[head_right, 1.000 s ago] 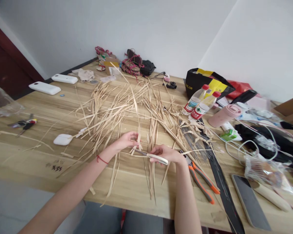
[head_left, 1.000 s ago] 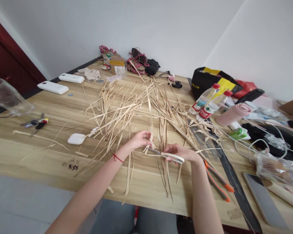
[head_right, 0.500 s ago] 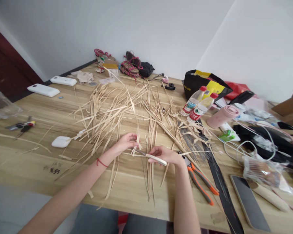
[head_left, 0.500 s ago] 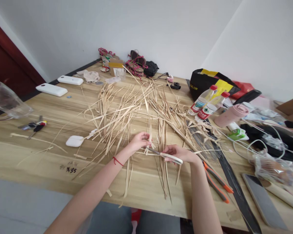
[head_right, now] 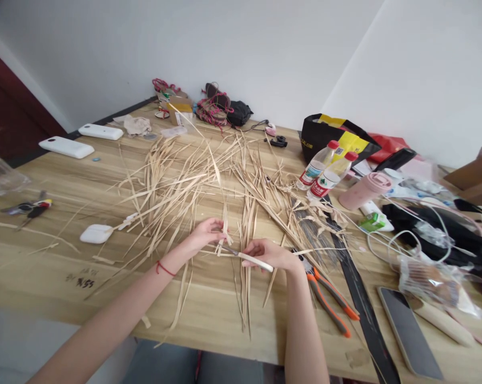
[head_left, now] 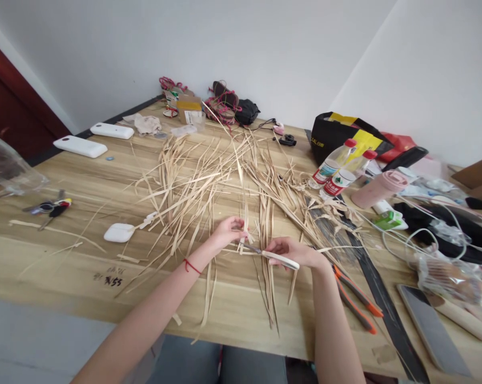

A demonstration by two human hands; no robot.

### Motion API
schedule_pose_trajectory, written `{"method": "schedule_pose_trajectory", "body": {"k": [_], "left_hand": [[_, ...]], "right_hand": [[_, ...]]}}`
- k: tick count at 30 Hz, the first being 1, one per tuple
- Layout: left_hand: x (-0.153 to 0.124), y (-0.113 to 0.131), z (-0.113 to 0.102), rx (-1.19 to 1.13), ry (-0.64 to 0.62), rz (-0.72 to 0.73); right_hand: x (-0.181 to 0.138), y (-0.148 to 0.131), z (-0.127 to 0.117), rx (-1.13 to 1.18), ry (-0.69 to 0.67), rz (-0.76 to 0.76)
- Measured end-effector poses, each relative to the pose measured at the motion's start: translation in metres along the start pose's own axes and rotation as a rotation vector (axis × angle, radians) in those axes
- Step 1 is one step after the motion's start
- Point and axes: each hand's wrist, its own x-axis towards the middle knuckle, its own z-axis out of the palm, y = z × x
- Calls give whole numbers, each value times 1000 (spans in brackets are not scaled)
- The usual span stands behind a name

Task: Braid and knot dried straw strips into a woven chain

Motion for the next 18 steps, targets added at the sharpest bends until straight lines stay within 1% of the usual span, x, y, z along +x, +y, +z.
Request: {"method": "schedule_pose_trajectory", "body": {"k": [7,14,18], "left_hand": [[1,1,-1,46,43,21],[3,-4,-2,48,63,31],[1,-1,-1,35,56,17]], "right_hand": [[-2,3,-4,5,10,12],[1,2,-4,-15,9,5],[-15,1,-15,-27,-7,-42]]}}
